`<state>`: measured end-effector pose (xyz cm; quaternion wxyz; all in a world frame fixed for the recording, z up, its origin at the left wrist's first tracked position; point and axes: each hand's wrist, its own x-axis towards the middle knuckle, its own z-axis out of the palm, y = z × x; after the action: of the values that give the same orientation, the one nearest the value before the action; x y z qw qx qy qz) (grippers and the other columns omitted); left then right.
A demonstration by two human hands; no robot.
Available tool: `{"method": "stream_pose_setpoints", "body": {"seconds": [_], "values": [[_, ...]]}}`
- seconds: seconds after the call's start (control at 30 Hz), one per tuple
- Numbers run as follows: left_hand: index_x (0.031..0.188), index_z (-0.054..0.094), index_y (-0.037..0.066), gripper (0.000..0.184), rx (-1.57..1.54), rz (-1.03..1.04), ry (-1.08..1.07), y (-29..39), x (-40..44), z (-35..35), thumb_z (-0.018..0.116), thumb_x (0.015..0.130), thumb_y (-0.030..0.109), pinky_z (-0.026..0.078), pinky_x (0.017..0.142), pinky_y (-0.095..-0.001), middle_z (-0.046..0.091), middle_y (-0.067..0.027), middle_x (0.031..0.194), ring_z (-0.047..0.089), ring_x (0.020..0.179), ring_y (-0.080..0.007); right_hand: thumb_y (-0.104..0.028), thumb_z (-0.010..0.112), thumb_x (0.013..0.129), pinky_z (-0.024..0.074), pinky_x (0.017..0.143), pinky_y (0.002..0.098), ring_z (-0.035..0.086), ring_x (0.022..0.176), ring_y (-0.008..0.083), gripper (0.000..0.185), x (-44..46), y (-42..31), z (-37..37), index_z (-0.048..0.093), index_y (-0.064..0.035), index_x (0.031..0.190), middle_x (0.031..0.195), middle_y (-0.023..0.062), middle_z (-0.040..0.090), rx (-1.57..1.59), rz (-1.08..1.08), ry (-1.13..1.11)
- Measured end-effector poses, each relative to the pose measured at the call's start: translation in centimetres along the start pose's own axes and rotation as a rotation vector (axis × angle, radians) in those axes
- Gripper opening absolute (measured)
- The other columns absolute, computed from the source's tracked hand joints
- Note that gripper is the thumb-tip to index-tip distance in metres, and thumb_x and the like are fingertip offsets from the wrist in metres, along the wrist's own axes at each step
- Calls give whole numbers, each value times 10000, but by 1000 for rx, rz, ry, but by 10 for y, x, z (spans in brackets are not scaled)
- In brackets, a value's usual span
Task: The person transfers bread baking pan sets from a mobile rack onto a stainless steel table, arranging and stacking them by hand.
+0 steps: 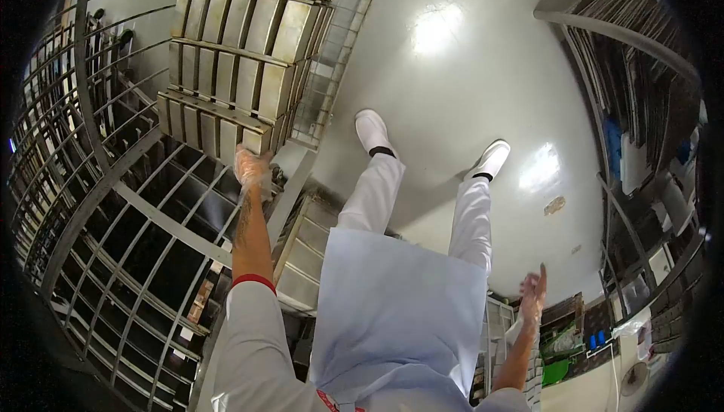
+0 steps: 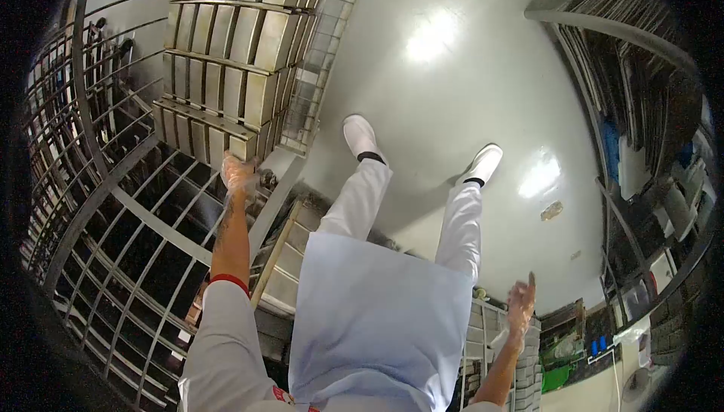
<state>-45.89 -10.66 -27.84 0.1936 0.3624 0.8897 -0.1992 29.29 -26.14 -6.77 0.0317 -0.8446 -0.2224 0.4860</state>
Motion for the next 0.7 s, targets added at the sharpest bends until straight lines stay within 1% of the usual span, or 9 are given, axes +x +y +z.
{"method": "stream_pose_setpoints", "body": {"seconds": [0.17,0.23,0.33,0.37,0.47,0.53,0.57,0.63,0.7], "values": [[1149,547,-66,680,21,-47,-1,19,-16,-76,843,701,351,495,906,-449,656,-259,1069,627,1020,-414,-255,589,974,511,700,291,591,841,127,603,22,-112,25,343,-81,1496,1101,82,588,-17,-205,-48],[1213,524,-95,751,-42,58,195,-3,-14,-96,825,730,394,477,937,-450,639,-268,1129,606,1069,-420,-254,594,971,511,705,277,591,832,119,596,25,-127,22,357,-81,1490,1081,73,597,38,-259,-112],[1301,473,-124,831,-124,95,223,31,-53,-189,818,751,395,432,1003,-425,603,-261,1223,569,1153,-378,-234,603,968,509,721,259,584,828,110,593,23,-133,18,364,-77,1487,1048,64,609,140,-271,-223],[1292,485,-125,796,-241,174,266,1,-33,-180,830,740,333,447,981,-387,626,-249,1179,600,1102,-342,-233,615,963,508,737,265,577,839,117,599,22,-130,15,369,-77,1486,1054,70,609,157,-267,-267],[1247,540,-126,719,-590,134,51,67,-101,-271,825,706,253,447,987,-427,595,-322,1221,601,1129,-386,-136,673,909,516,789,274,589,878,137,586,25,-117,3,444,-89,1446,1064,88,624,55,-324,-286],[1240,543,-134,712,-523,200,48,116,-178,-319,827,700,233,450,984,-422,610,-317,1200,610,1122,-375,-81,705,866,527,816,284,602,914,147,594,10,-153,0,484,-90,1417,1079,92,634,-51,-418,-282],[1237,545,-137,709,-489,234,45,132,-216,-330,827,696,223,451,982,-420,617,-314,1189,614,1119,-369,-27,739,797,535,880,333,627,998,206,609,3,-176,-3,533,-72,1368,1125,112,648,-50,-508,-325],[1256,561,-86,722,-469,484,-68,165,-276,-348,847,673,228,509,890,-408,670,-281,1075,671,994,-359,-40,763,759,533,910,387,623,1075,276,605,-22,-248,-14,559,-65,1328,1214,122,621,-257,-914,-263],[1255,591,-30,712,-212,660,-122,191,-319,-338,837,685,317,518,770,-412,679,-236,936,658,847,-399,-40,796,718,501,968,397,602,1137,287,607,-52,-310,-17,585,-39,1287,1210,167,613,-119,-1118,-337]]}}
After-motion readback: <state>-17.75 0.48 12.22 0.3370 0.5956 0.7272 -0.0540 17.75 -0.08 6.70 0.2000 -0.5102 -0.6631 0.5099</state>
